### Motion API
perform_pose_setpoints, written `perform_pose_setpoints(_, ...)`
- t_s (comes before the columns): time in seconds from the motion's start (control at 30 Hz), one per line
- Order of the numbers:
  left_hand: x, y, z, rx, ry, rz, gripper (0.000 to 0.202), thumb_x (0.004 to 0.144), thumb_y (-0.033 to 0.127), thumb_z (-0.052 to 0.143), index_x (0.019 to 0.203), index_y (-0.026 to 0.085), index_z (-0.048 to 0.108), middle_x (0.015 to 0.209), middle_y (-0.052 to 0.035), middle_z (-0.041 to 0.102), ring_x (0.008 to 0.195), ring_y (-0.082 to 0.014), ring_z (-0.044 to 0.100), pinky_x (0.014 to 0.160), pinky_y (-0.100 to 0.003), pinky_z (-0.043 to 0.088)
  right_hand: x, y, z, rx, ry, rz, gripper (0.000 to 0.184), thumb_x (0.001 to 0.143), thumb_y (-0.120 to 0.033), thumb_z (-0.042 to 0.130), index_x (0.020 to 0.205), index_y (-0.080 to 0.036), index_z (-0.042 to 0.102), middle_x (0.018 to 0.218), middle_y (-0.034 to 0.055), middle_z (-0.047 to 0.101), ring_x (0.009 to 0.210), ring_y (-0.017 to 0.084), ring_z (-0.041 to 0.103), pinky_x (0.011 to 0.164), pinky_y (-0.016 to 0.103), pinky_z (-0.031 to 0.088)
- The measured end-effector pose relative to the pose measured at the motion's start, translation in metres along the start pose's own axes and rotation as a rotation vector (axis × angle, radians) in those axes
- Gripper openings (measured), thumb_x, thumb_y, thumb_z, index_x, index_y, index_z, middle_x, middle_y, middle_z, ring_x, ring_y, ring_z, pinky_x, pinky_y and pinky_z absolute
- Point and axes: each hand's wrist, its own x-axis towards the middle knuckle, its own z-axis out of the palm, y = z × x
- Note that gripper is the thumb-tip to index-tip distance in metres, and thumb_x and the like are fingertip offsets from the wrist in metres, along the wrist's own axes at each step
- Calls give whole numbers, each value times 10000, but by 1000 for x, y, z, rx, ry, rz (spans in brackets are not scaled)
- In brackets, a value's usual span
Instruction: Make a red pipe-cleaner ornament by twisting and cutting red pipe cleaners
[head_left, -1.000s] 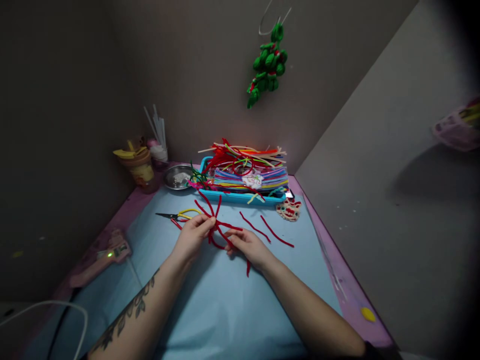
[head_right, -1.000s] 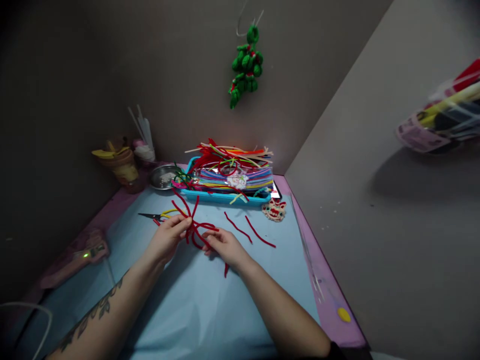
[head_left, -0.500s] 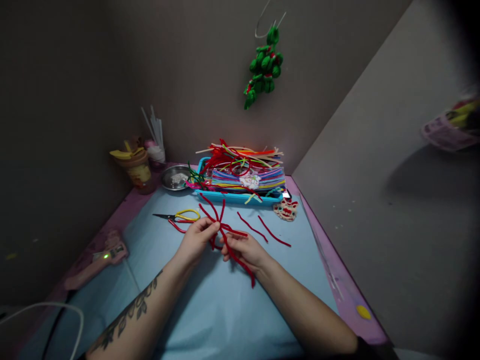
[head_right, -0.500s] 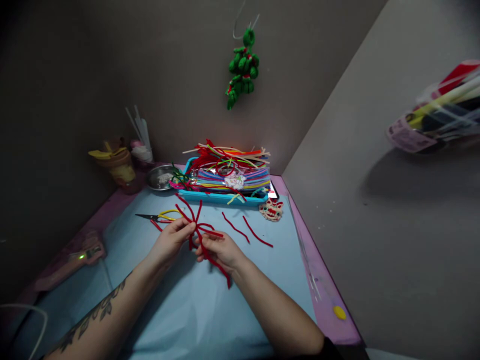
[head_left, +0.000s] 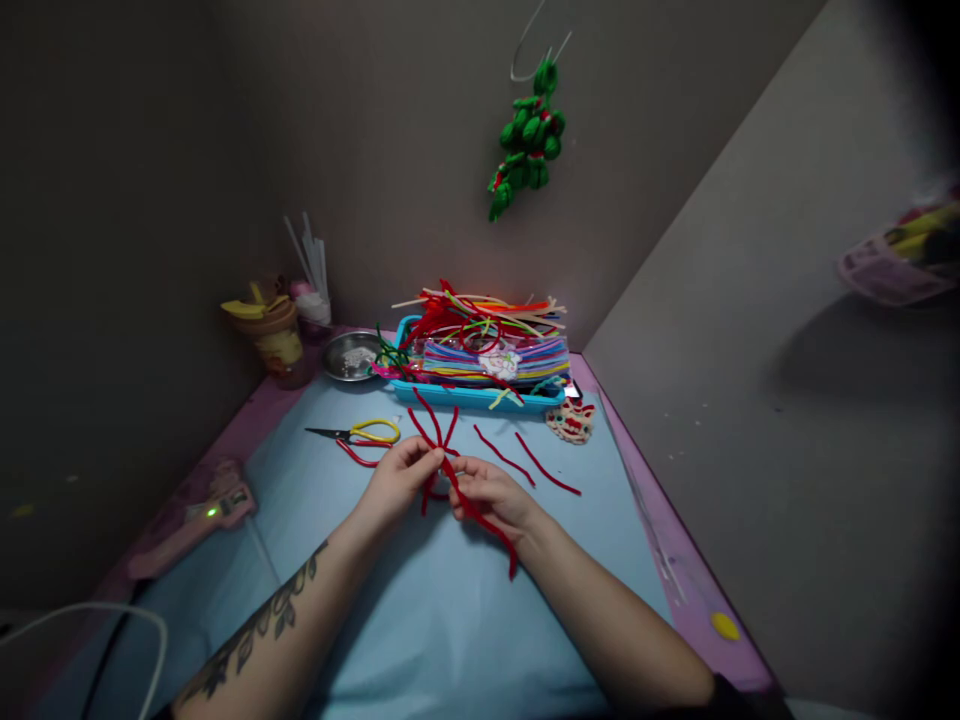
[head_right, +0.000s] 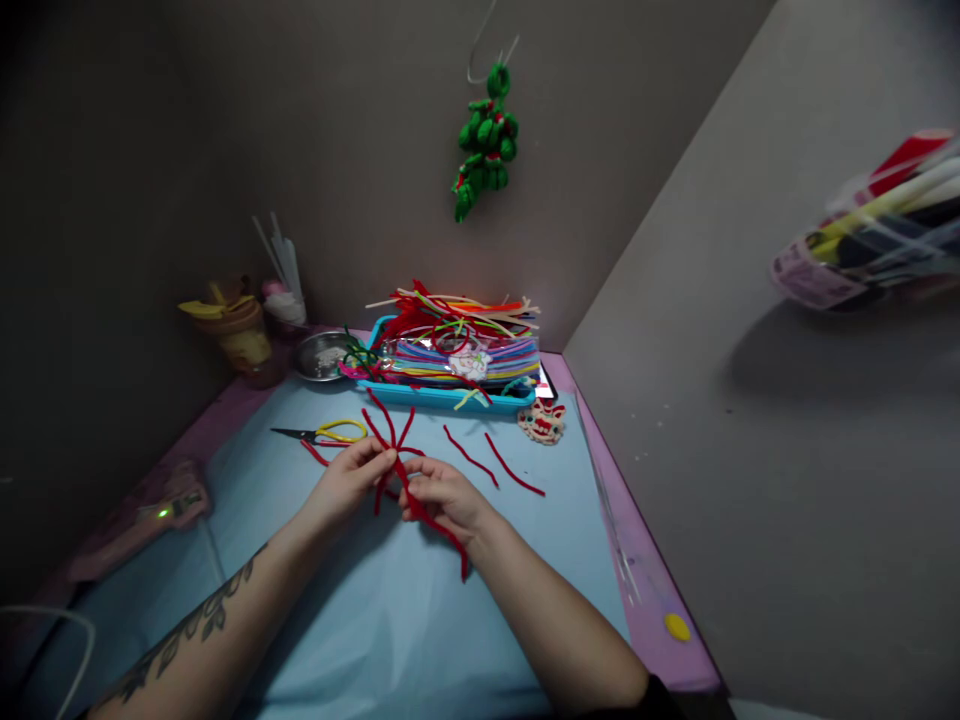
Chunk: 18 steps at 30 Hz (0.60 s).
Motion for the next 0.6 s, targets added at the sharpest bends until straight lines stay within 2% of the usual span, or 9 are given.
perform_pose_setpoints(0.1,-1,1,1,-10,-16,-20,318,702,423,695,625,177,510,499,50,507,469,-89,420,493,-219,321,1,-4,-5,27,-22,15,387,628,-282,774,963,-166,619,646,-6,672,520,124,616,518,226,454)
perform_pose_setpoints(0.2,-3,1,2,16,-39,-45,320,696,423,697,622,170,516,500,50,504,467,-84,414,485,-214,311,1,-9,-7,27,5,-4,407,706,-448,730,963,-159,604,768,39,694,653,156,671,575,246,480)
perform_pose_setpoints(0.27,-3,2,3,45,-72,-52,323,688,427,699,622,166,521,517,43,519,480,-87,430,495,-214,318,-2,-13,-6,-39,-3,-47,467,677,-491,762,970,-174,584,805,39,695,684,165,680,580,242,469)
perform_pose_setpoints(0.33,-4,2,3,94,-93,-38,318,684,426,695,620,164,526,537,33,538,501,-93,447,510,-216,329,-4,-15,-3,-148,-14,-69,504,594,-414,843,957,-195,568,754,4,687,644,156,669,589,239,453)
perform_pose_setpoints(0.4,-4,3,4,154,-100,-22,309,683,422,687,613,163,533,536,33,537,503,-93,437,506,-214,318,-6,-16,-1,-268,24,-81,457,559,-338,865,886,-188,583,679,-20,671,599,135,639,608,241,439)
perform_pose_setpoints(0.5,-3,3,3,238,-123,-16,303,689,427,670,611,162,546,520,43,510,488,-90,405,487,-209,289,-7,-18,0,-435,130,-89,300,595,-319,825,748,-154,627,618,-21,640,561,103,565,596,234,399)
perform_pose_setpoints(0.6,-3,3,1,293,-162,-9,295,699,423,658,620,158,554,534,43,508,497,-90,405,492,-206,296,-8,-22,-2,-574,177,-98,217,624,-304,783,691,-147,650,590,-28,602,536,91,490,558,232,352)
